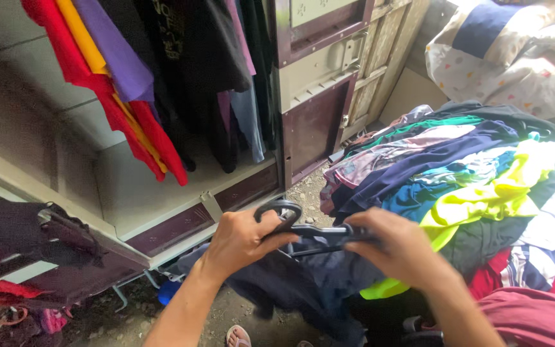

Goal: The person picks up shirts from a pile, places them on hangers, and hangs them in a wardrobe. The person handles multiple shirts one at a time, including purple, black, and blue shirts, and uses plastic hangers to organize them in the closet.

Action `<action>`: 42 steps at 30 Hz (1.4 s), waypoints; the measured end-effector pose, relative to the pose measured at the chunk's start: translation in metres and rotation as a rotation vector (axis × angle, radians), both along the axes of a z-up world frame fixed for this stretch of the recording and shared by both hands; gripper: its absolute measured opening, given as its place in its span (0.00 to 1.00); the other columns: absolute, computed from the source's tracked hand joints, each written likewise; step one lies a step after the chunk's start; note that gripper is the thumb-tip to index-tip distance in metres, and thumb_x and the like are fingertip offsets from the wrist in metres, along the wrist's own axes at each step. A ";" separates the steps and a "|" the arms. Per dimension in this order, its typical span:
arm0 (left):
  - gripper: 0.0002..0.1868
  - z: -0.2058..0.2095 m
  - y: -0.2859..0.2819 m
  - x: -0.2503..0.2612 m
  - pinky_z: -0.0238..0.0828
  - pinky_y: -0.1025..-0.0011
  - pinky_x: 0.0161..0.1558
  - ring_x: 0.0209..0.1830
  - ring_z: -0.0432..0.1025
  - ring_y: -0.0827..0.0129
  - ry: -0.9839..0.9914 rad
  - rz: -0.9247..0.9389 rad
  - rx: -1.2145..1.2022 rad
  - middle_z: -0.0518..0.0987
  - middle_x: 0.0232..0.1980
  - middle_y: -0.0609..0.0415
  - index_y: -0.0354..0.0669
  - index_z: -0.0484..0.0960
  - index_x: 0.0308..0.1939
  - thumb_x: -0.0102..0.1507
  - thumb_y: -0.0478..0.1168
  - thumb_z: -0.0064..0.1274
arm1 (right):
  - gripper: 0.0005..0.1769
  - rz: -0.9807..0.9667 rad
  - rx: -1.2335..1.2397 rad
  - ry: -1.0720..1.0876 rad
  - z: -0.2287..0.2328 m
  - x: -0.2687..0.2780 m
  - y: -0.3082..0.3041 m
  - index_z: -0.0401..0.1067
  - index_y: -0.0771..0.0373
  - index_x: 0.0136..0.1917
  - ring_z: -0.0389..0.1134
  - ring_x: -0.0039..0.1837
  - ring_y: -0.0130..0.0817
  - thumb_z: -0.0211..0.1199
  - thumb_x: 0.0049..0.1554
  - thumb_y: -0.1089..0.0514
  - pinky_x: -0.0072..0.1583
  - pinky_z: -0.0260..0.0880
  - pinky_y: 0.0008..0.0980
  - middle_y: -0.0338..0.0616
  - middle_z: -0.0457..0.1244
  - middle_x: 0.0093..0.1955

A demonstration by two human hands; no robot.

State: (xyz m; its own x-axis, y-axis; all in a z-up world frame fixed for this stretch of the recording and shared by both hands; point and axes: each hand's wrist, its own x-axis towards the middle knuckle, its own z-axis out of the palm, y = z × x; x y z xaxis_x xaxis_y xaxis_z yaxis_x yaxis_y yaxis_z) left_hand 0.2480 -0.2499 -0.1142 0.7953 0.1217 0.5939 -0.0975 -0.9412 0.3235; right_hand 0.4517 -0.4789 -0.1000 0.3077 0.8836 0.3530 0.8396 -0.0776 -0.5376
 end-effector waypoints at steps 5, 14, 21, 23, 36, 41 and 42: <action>0.39 0.006 0.020 -0.007 0.74 0.65 0.40 0.40 0.78 0.56 -0.122 -0.162 -0.299 0.81 0.47 0.44 0.31 0.69 0.57 0.70 0.69 0.40 | 0.15 -0.153 0.234 -0.176 -0.020 0.011 -0.002 0.76 0.62 0.50 0.72 0.42 0.37 0.73 0.50 0.57 0.44 0.71 0.33 0.47 0.70 0.43; 0.28 -0.016 0.075 -0.044 0.68 0.64 0.34 0.28 0.69 0.58 0.121 0.240 -0.324 0.72 0.27 0.45 0.35 0.76 0.31 0.70 0.59 0.47 | 0.15 -0.408 0.224 -0.074 -0.035 0.054 -0.042 0.78 0.60 0.56 0.68 0.37 0.34 0.71 0.54 0.59 0.43 0.67 0.31 0.45 0.68 0.39; 0.12 -0.013 0.081 -0.062 0.67 0.72 0.34 0.30 0.71 0.70 -0.553 0.211 -0.269 0.75 0.31 0.54 0.39 0.80 0.35 0.71 0.41 0.55 | 0.15 -0.422 0.249 -0.267 -0.037 0.061 -0.054 0.79 0.61 0.54 0.69 0.42 0.32 0.73 0.53 0.58 0.45 0.66 0.30 0.48 0.69 0.42; 0.13 -0.005 0.088 -0.072 0.66 0.71 0.35 0.29 0.71 0.68 -0.513 0.449 -0.318 0.74 0.31 0.54 0.38 0.80 0.35 0.71 0.42 0.57 | 0.14 -0.454 0.327 -0.112 -0.040 0.066 -0.060 0.78 0.63 0.57 0.68 0.41 0.27 0.70 0.58 0.61 0.45 0.66 0.27 0.45 0.69 0.41; 0.17 0.018 0.011 0.006 0.75 0.63 0.40 0.40 0.77 0.63 -0.047 0.250 0.170 0.79 0.37 0.56 0.46 0.80 0.45 0.68 0.55 0.55 | 0.17 -0.418 0.274 -0.089 -0.025 0.038 -0.017 0.81 0.59 0.57 0.64 0.36 0.35 0.72 0.54 0.62 0.43 0.63 0.29 0.44 0.64 0.36; 0.09 0.004 0.030 -0.012 0.72 0.64 0.33 0.34 0.77 0.60 -0.230 0.320 0.104 0.79 0.34 0.55 0.47 0.79 0.40 0.67 0.46 0.57 | 0.28 -0.325 0.396 0.079 -0.028 0.051 -0.026 0.68 0.65 0.68 0.63 0.54 0.28 0.65 0.54 0.64 0.55 0.63 0.26 0.41 0.63 0.54; 0.08 0.002 0.036 -0.020 0.72 0.63 0.33 0.34 0.77 0.58 -0.257 0.345 0.090 0.80 0.35 0.54 0.47 0.79 0.40 0.67 0.45 0.56 | 0.32 -0.313 0.438 0.165 -0.035 0.055 -0.028 0.63 0.68 0.68 0.61 0.59 0.26 0.65 0.51 0.64 0.57 0.62 0.26 0.41 0.61 0.59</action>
State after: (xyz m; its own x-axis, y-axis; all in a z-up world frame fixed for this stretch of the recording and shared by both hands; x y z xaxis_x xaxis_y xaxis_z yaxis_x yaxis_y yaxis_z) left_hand 0.2277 -0.2140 -0.1123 0.5417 0.2932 0.7878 0.1609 -0.9560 0.2452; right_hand 0.5071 -0.5069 -0.1351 0.6136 0.5231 0.5914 0.7147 -0.0495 -0.6977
